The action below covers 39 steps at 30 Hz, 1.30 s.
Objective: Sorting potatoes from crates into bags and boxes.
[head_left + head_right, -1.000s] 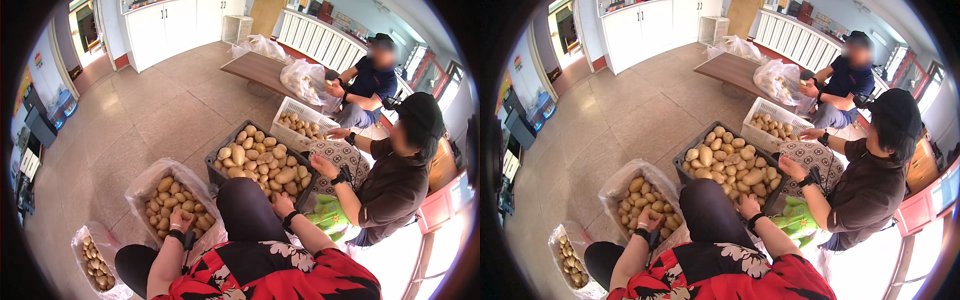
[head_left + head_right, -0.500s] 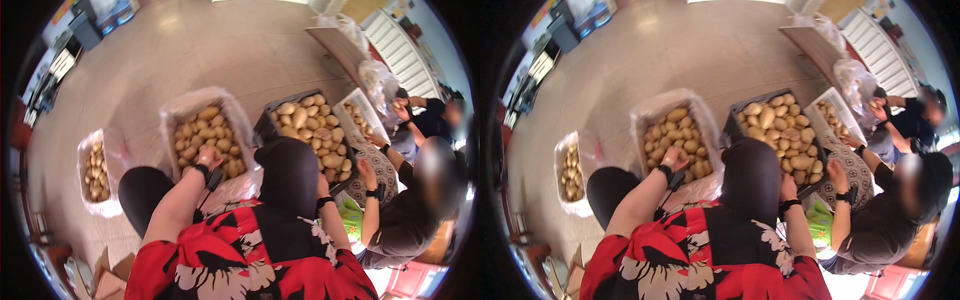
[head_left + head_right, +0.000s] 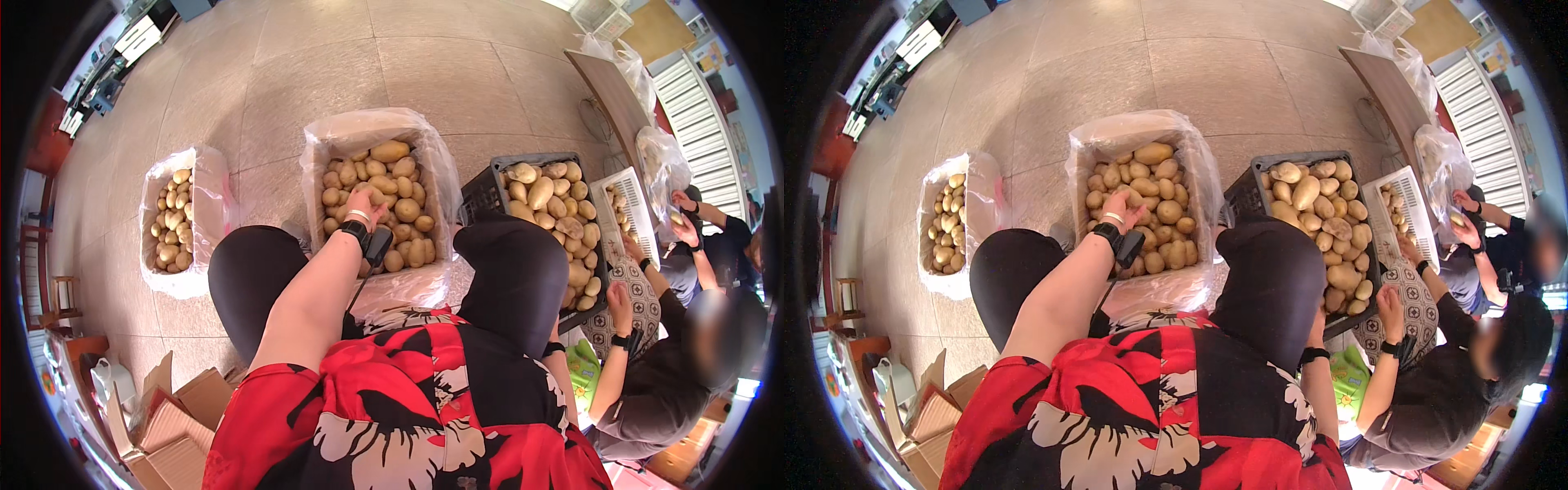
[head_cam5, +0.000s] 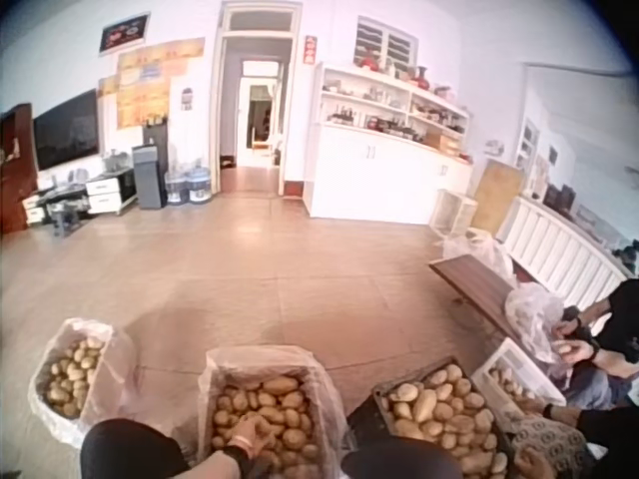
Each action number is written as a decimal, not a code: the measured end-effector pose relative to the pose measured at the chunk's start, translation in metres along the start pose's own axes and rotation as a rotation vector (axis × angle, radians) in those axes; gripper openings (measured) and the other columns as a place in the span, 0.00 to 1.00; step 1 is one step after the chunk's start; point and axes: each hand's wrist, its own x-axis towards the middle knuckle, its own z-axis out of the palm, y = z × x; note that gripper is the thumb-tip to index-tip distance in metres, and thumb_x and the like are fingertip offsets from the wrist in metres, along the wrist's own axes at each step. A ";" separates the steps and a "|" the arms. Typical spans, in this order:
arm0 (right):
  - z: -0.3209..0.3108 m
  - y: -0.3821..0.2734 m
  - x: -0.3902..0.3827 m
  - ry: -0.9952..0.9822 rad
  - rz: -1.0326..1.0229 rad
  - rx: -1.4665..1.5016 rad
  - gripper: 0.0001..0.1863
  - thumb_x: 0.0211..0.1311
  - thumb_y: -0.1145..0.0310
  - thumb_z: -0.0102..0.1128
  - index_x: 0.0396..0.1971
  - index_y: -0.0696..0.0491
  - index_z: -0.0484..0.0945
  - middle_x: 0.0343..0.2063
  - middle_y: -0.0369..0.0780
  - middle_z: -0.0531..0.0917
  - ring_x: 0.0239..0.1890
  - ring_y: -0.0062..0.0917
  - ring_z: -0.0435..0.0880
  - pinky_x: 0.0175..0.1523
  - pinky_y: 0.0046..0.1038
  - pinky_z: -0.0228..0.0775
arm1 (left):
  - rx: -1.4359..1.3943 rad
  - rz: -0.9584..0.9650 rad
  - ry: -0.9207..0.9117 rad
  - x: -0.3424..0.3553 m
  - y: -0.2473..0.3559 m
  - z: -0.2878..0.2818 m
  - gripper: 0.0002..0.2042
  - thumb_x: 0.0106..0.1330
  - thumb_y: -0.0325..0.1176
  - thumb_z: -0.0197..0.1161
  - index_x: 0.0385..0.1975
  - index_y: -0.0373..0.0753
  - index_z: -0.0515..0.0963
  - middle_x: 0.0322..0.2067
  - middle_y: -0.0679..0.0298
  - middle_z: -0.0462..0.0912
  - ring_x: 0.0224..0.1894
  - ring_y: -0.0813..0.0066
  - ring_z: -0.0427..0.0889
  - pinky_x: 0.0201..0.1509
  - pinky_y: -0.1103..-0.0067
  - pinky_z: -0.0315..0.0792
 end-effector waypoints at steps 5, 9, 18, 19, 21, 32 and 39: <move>-0.008 -0.002 -0.005 -0.013 -0.014 -0.079 0.16 0.62 0.64 0.51 0.46 0.57 0.73 0.37 0.41 0.81 0.37 0.28 0.80 0.42 0.28 0.71 | -0.291 0.122 -0.081 0.012 0.029 0.002 0.12 0.66 0.30 0.50 0.47 0.36 0.64 0.43 0.56 0.69 0.50 0.57 0.70 0.53 0.62 0.71; -0.011 -0.001 -0.005 -0.026 -0.030 -0.117 0.16 0.61 0.64 0.52 0.45 0.57 0.73 0.36 0.41 0.82 0.37 0.28 0.80 0.42 0.28 0.71 | -0.336 0.333 -0.159 0.015 0.042 0.005 0.15 0.66 0.29 0.49 0.51 0.33 0.62 0.52 0.55 0.63 0.56 0.53 0.65 0.58 0.59 0.66; -0.015 -0.009 0.005 -0.033 -0.143 -0.382 0.16 0.59 0.64 0.54 0.44 0.57 0.74 0.35 0.41 0.82 0.36 0.28 0.80 0.41 0.28 0.71 | -0.211 0.101 0.010 0.015 0.024 -0.003 0.22 0.66 0.31 0.46 0.58 0.30 0.55 0.59 0.53 0.58 0.55 0.57 0.69 0.54 0.65 0.69; -0.013 -0.016 0.006 -0.009 -0.096 -0.471 0.16 0.59 0.64 0.55 0.44 0.57 0.74 0.35 0.41 0.82 0.36 0.28 0.81 0.41 0.28 0.71 | -0.162 0.110 -0.005 0.016 0.017 -0.003 0.18 0.66 0.34 0.48 0.50 0.29 0.62 0.52 0.52 0.67 0.48 0.59 0.74 0.47 0.68 0.72; -0.011 -0.037 0.004 0.062 -0.104 -0.615 0.17 0.57 0.63 0.56 0.43 0.57 0.75 0.33 0.40 0.82 0.33 0.27 0.81 0.37 0.27 0.71 | -0.067 0.029 -0.003 0.018 0.005 -0.001 0.16 0.65 0.35 0.49 0.46 0.31 0.64 0.47 0.54 0.71 0.44 0.60 0.76 0.43 0.70 0.73; 0.030 -0.299 -0.026 0.099 -0.041 0.528 0.22 0.63 0.55 0.50 0.47 0.59 0.71 0.36 0.41 0.79 0.32 0.23 0.79 0.29 0.24 0.73 | 0.587 -0.184 -0.440 -0.091 -0.031 0.074 0.14 0.64 0.41 0.54 0.44 0.39 0.69 0.36 0.58 0.78 0.36 0.67 0.79 0.38 0.74 0.75; 0.124 -0.410 -0.047 -0.152 -0.192 0.164 0.24 0.62 0.57 0.54 0.49 0.61 0.70 0.34 0.38 0.79 0.33 0.19 0.79 0.30 0.19 0.70 | 0.546 -0.353 -1.115 -0.196 0.017 0.130 0.27 0.68 0.53 0.43 0.59 0.41 0.60 0.47 0.54 0.75 0.47 0.58 0.78 0.47 0.67 0.75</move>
